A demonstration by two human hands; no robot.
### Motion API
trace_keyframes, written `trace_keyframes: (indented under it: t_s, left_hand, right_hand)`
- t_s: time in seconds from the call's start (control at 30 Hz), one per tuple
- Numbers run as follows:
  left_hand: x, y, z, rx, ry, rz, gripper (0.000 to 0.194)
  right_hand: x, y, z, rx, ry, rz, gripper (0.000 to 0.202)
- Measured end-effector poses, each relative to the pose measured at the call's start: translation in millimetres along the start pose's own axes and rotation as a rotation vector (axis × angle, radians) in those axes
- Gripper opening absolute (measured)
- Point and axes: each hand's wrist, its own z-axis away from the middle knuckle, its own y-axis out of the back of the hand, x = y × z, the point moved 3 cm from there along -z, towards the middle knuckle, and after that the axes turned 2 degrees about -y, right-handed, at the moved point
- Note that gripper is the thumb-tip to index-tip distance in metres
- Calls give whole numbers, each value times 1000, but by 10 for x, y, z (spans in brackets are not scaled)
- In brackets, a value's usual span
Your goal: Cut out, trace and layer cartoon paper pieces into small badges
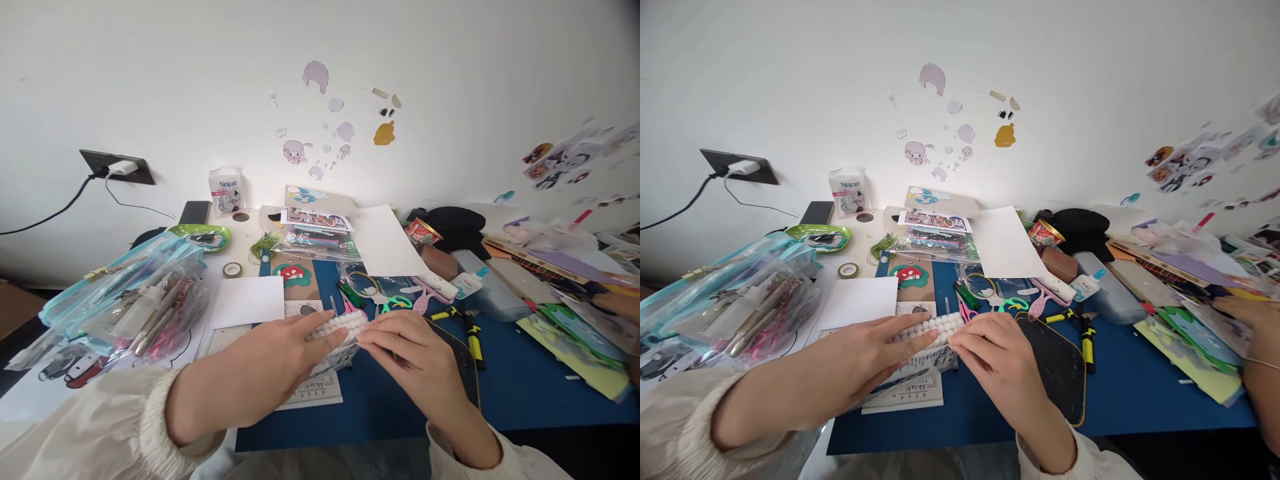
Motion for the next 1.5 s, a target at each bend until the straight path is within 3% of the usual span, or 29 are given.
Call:
trace_keyframes:
  t_s: [0.1,0.2,0.37,0.6,0.73,0.87,0.97,1.17,1.5]
  left_hand:
    - [30,6,-21,-45,-29,-22,72]
    - [13,35,-40,-46,-19,37,63]
    - [-107,112,56,58,29,263,52]
    - [-205,-17,278,213,181,58,41]
    - [-204,-88,290,353,194,79,35]
    - [-177,-64,276,407,218,120,33]
    - [-162,-36,273,411,253,147,33]
    - [-152,-34,280,401,309,180,44]
    - [-125,-73,305,439,265,182,28]
  right_hand:
    - [118,-25,-8,-82,-127,-125,12]
    - [237,-132,54,-155,-263,-344,11]
    - [375,-325,193,-41,-389,-595,16]
    - [383,-368,146,57,-275,-499,10]
    - [32,-318,6,156,-90,-118,12]
    - [-363,-427,-104,134,72,-66,23]
    - [-469,-500,-147,182,49,-72,22]
    - [-454,-495,-144,223,54,-137,22]
    - [-450,-526,-136,238,35,-77,14]
